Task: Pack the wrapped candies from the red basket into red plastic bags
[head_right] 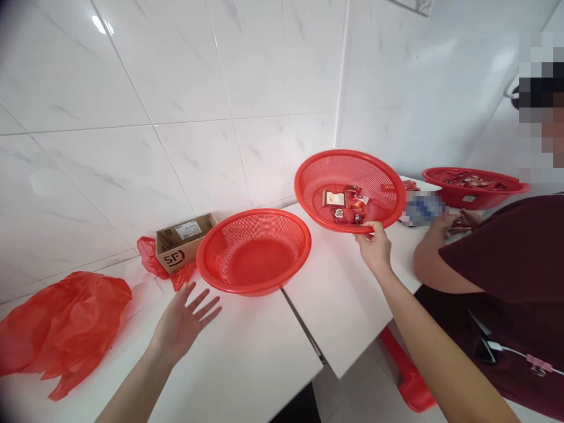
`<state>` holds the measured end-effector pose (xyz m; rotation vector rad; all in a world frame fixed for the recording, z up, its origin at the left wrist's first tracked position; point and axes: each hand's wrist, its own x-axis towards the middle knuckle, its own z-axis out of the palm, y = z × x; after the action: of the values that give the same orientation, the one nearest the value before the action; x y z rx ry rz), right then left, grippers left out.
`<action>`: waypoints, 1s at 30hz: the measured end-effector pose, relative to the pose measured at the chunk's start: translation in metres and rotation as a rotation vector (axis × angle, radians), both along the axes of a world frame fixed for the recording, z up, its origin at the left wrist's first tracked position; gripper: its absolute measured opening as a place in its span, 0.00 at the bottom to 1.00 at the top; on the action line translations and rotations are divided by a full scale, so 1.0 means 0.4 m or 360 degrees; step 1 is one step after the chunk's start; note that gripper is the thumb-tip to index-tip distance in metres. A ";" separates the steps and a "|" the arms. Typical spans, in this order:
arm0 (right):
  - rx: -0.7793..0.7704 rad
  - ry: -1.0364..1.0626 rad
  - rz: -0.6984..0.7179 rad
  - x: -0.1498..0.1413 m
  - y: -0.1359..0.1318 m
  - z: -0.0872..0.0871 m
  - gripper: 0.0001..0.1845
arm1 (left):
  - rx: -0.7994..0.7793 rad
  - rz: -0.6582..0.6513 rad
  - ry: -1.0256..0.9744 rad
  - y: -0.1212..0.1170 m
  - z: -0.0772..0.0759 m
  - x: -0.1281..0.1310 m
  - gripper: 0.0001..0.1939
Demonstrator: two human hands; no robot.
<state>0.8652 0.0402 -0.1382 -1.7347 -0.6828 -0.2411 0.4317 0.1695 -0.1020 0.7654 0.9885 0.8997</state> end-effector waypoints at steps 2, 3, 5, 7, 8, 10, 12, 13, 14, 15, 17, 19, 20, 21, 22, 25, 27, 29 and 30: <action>0.0060 -0.0002 0.0055 -0.052 -0.036 0.050 0.18 | 0.0097 -0.0107 -0.0061 0.042 0.004 0.075 0.24; 0.0092 0.0001 0.0115 -0.083 -0.052 0.077 0.18 | 0.0133 -0.0178 -0.0085 0.054 0.001 0.112 0.22; 0.0163 0.0029 0.0292 -0.155 -0.077 0.129 0.18 | 0.0161 -0.0345 -0.0104 0.060 -0.010 0.175 0.21; 0.0221 0.0103 0.0518 -0.234 -0.093 0.170 0.18 | 0.0181 -0.0477 -0.0079 0.043 -0.026 0.211 0.22; 0.0222 0.0161 0.0644 -0.274 -0.097 0.183 0.18 | 0.0198 -0.0518 -0.0054 0.028 -0.033 0.216 0.23; 0.0188 0.0320 0.0918 -0.349 -0.100 0.197 0.19 | 0.0254 -0.0551 0.0006 -0.008 -0.045 0.196 0.25; 0.0129 0.0521 0.1196 -0.415 -0.095 0.193 0.19 | 0.0332 -0.0525 0.0079 -0.042 -0.055 0.142 0.23; 0.0099 0.0620 0.1316 -0.443 -0.090 0.186 0.18 | 0.0384 -0.0478 0.0120 -0.054 -0.059 0.104 0.22; 0.0071 0.0706 0.1418 -0.467 -0.085 0.177 0.17 | 0.0446 -0.0395 0.0165 -0.062 -0.063 0.059 0.20; 0.0040 0.0773 0.1496 -0.486 -0.077 0.166 0.17 | 0.0518 -0.0268 0.0218 -0.066 -0.068 0.009 0.18; -0.0033 0.0847 0.1566 -0.512 -0.060 0.140 0.17 | 0.0672 0.0109 0.0365 -0.060 -0.077 -0.104 0.16; -0.0096 0.0824 0.1519 -0.518 -0.036 0.110 0.18 | 0.0806 0.0584 0.0586 -0.040 -0.083 -0.228 0.15; -0.0116 0.0771 0.1459 -0.515 -0.022 0.094 0.18 | 0.0853 0.0806 0.0720 -0.025 -0.084 -0.291 0.16; -0.0130 0.0695 0.1384 -0.509 -0.007 0.076 0.18 | 0.0886 0.1000 0.0864 -0.009 -0.084 -0.351 0.16; -0.0143 0.0604 0.1297 -0.502 0.009 0.058 0.18 | 0.0905 0.1153 0.1009 0.008 -0.084 -0.406 0.18; -0.0265 0.0358 0.1009 -0.479 0.054 0.009 0.17 | 0.0897 0.1394 0.1417 0.061 -0.087 -0.532 0.20; -0.0377 0.0272 0.0847 -0.474 0.075 -0.014 0.17 | 0.0879 0.1378 0.1663 0.095 -0.096 -0.574 0.22; -0.0386 0.0212 0.0782 -0.484 0.084 -0.028 0.20 | 0.0868 0.1285 0.1876 0.127 -0.108 -0.591 0.26; -0.0341 0.0176 0.0778 -0.496 0.084 -0.034 0.23 | 0.0866 0.1225 0.1966 0.143 -0.113 -0.594 0.29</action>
<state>0.6668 0.0736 -0.1516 -1.7064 -1.0526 0.2732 0.1941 0.2267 -0.1471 1.5179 2.2690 1.4007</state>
